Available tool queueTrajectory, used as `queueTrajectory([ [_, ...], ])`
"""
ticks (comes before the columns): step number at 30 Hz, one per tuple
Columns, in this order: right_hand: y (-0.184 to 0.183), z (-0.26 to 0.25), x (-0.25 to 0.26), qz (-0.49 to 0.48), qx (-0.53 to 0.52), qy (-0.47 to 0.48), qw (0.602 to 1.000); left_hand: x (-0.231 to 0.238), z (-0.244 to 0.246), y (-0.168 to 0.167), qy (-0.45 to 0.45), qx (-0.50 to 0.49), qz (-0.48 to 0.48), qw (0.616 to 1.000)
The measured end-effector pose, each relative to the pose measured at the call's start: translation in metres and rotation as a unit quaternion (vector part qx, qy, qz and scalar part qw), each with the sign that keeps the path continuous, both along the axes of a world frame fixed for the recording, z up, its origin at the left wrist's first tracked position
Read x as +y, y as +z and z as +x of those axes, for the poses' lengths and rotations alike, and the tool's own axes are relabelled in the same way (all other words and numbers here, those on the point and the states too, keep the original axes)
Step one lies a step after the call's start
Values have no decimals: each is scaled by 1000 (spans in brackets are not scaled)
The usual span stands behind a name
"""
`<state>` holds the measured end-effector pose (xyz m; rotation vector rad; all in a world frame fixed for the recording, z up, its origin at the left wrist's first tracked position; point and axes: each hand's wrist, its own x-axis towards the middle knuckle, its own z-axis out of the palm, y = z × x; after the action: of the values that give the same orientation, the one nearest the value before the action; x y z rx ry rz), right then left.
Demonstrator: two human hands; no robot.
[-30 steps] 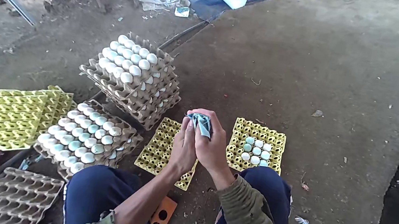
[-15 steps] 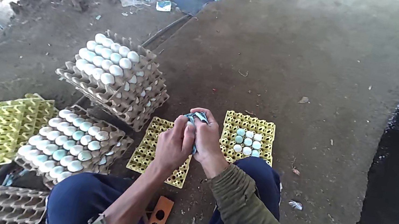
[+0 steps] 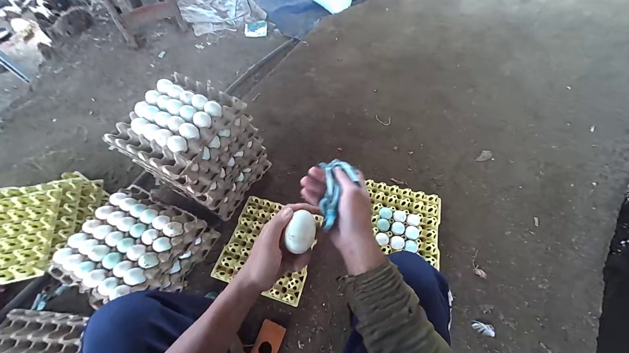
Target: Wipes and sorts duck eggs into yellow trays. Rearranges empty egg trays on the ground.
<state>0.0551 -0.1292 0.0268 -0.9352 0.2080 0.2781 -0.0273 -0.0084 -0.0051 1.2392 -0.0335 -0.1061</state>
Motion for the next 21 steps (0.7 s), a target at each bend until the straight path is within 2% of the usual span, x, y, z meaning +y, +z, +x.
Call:
queueTrajectory([
  [3, 11, -3, -13, 11, -137, -70, 988, -2, 3, 2, -19, 6, -170, 985],
  [5, 4, -13, -13, -83, -307, -80, 945, -5, 5, 2, -12, 12, -215, 976],
  [7, -9, -25, -6, -221, -458, -61, 859, -12, 5, 5, 49, 29, -201, 978],
  [9, -24, -36, 8, -329, -523, 3, 787, -18, -2, 5, 157, 41, -130, 978],
  [10, -30, -40, 15, -366, -525, 35, 768, -19, -5, 0, 213, 22, -68, 975],
  [11, -34, -41, 21, -375, -508, 55, 774, -16, -5, -5, 245, -4, 8, 969],
  [13, -36, -42, 30, -346, -432, 67, 830, -10, 3, -8, 246, -30, 98, 964],
  [17, -25, -41, 36, -220, -272, 46, 936, -5, 11, -2, 236, -40, 167, 956],
  [21, -21, -31, 34, -135, -127, 90, 979, 2, 13, -10, 197, -71, 213, 954],
])
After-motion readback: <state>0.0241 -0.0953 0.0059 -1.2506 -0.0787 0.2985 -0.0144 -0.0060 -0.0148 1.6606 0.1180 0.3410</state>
